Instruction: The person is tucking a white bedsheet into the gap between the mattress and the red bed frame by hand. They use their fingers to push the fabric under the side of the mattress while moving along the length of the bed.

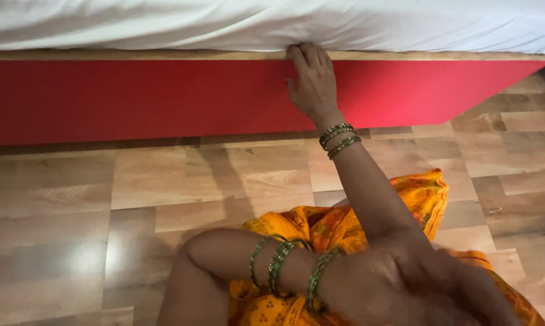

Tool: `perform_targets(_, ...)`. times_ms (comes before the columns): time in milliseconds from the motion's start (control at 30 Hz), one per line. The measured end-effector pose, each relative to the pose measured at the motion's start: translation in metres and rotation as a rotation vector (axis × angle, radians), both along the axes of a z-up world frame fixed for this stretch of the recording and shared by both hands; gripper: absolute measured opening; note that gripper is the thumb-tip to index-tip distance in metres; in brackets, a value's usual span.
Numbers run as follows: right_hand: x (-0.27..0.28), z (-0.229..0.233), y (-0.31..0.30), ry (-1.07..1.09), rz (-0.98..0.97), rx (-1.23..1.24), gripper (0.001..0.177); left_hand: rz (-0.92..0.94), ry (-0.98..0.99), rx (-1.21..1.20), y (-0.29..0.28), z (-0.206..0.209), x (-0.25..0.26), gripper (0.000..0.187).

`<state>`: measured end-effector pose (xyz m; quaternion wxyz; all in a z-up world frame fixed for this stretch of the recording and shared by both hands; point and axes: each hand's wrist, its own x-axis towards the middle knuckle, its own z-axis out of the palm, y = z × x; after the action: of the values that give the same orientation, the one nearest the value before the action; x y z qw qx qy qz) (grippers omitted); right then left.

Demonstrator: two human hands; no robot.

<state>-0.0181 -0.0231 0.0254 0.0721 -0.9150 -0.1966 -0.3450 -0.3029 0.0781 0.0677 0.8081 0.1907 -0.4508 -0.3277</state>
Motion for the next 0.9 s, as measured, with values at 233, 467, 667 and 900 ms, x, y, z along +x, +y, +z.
perform_targets(233, 0.011, 0.003, 0.001, -0.032, -0.004, -0.007, 0.058, 0.021, 0.066, 0.176, -0.002, -0.022, 0.011, 0.029)
perform_targets(467, 0.020, 0.005, -0.003, -0.012, -0.007, 0.028, 0.050, 0.138, 0.067, 0.271, -0.007, -0.035, 0.009, 0.029)
perform_targets(667, 0.006, 0.000, -0.006, -0.073, 0.122, 0.077, 0.056, 0.213, 0.027, 0.306, -0.015, -0.028, 0.003, 0.029)
perform_targets(900, 0.003, -0.013, -0.065, -0.089, 0.256, 0.218, 0.057, 0.249, -0.076, 0.306, -0.025, 0.013, -0.014, 0.029)
